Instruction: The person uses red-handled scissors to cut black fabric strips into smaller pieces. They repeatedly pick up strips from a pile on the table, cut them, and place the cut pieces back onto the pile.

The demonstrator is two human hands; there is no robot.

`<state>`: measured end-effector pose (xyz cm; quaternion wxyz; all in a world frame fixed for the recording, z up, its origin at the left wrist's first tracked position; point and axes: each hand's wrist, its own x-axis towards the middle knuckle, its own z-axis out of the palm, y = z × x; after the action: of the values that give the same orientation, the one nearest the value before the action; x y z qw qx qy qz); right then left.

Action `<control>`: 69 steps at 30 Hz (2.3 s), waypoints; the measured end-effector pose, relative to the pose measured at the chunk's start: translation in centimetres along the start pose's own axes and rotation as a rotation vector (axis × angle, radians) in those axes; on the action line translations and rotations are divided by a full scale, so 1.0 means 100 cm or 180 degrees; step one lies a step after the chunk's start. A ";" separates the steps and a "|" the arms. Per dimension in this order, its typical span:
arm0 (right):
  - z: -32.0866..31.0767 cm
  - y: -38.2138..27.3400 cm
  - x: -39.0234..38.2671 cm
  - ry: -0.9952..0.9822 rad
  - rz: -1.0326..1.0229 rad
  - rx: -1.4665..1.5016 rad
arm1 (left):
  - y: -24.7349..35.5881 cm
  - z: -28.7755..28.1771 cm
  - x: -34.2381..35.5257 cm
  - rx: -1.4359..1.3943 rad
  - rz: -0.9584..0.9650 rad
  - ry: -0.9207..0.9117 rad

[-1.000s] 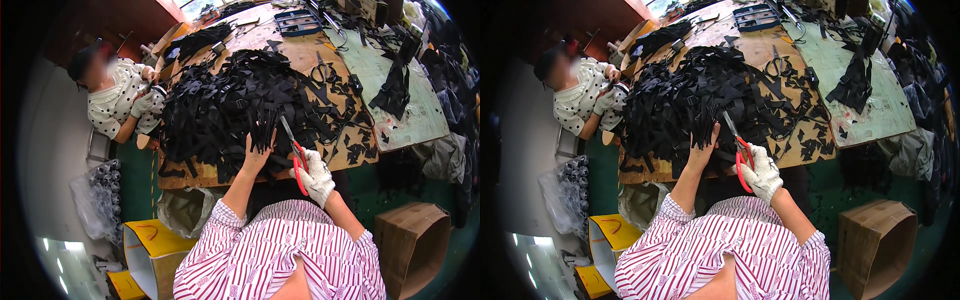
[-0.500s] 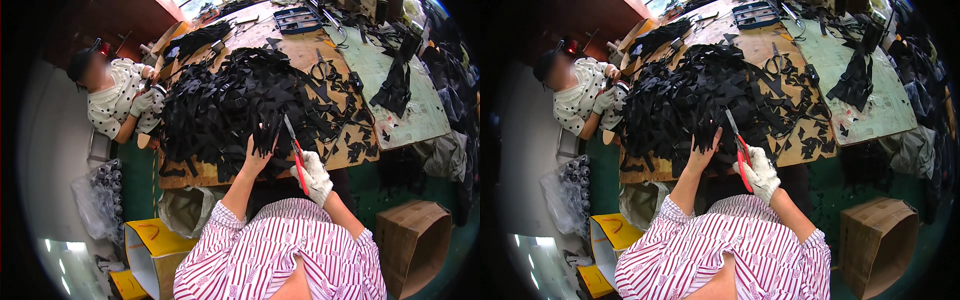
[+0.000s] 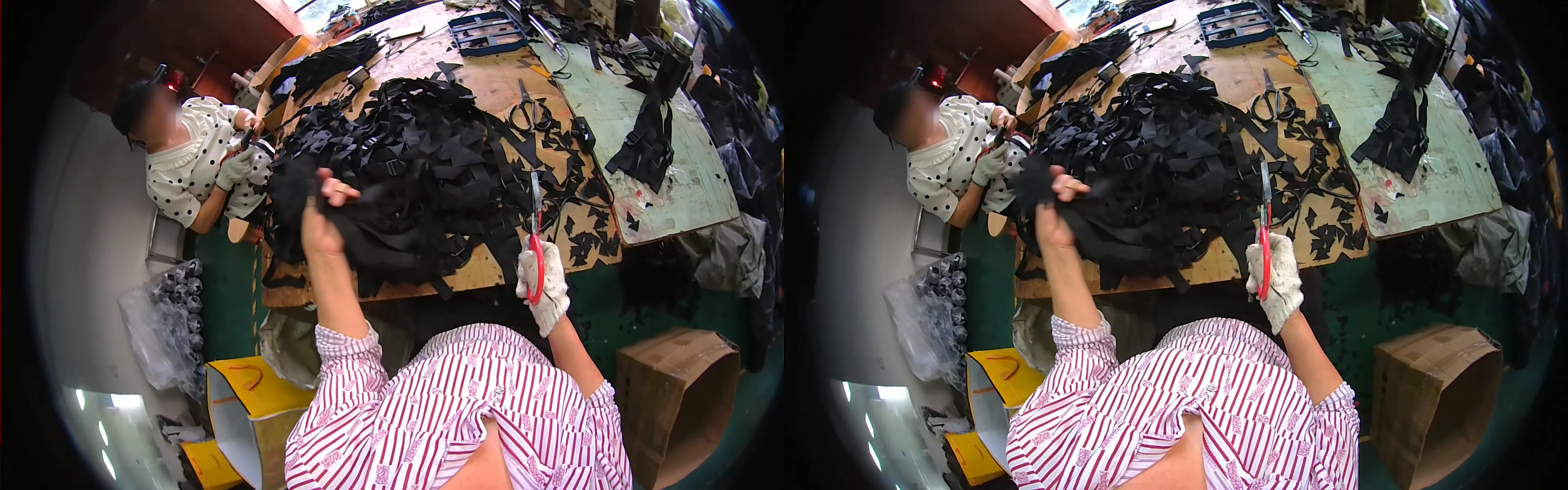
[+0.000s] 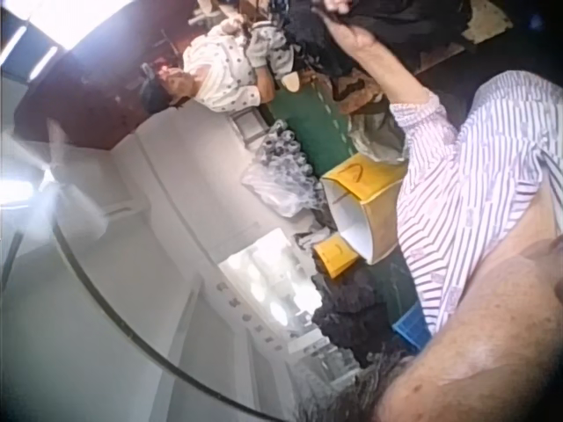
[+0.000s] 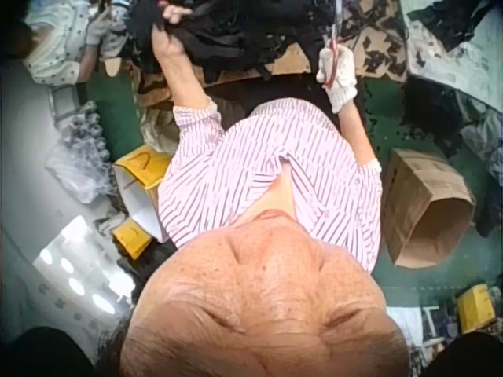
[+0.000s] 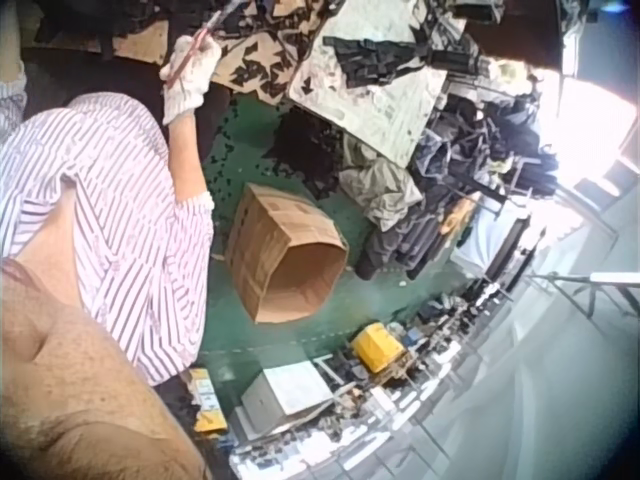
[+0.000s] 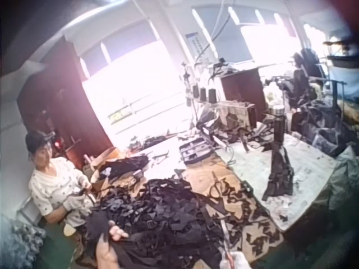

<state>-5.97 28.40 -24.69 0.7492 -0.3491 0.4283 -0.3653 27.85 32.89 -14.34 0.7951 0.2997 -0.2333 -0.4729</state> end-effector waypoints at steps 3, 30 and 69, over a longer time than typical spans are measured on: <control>0.005 -0.006 -0.005 0.0062 0.0036 0.0056 | 0.040 0.013 0.004 -0.0340 0.0594 -0.0153; 0.005 -0.005 -0.011 0.0015 -0.0072 -0.0220 | -0.141 0.013 0.058 0.5131 0.1245 -0.0640; 0.057 -0.051 0.033 -0.0034 -0.0719 0.0069 | -0.117 0.057 -0.047 0.1869 0.0375 -0.0119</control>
<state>-0.93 24.27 -19.47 0.7092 -0.3890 0.3783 -0.4501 14.83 31.26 -18.84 0.6960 0.4940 -0.3916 -0.3437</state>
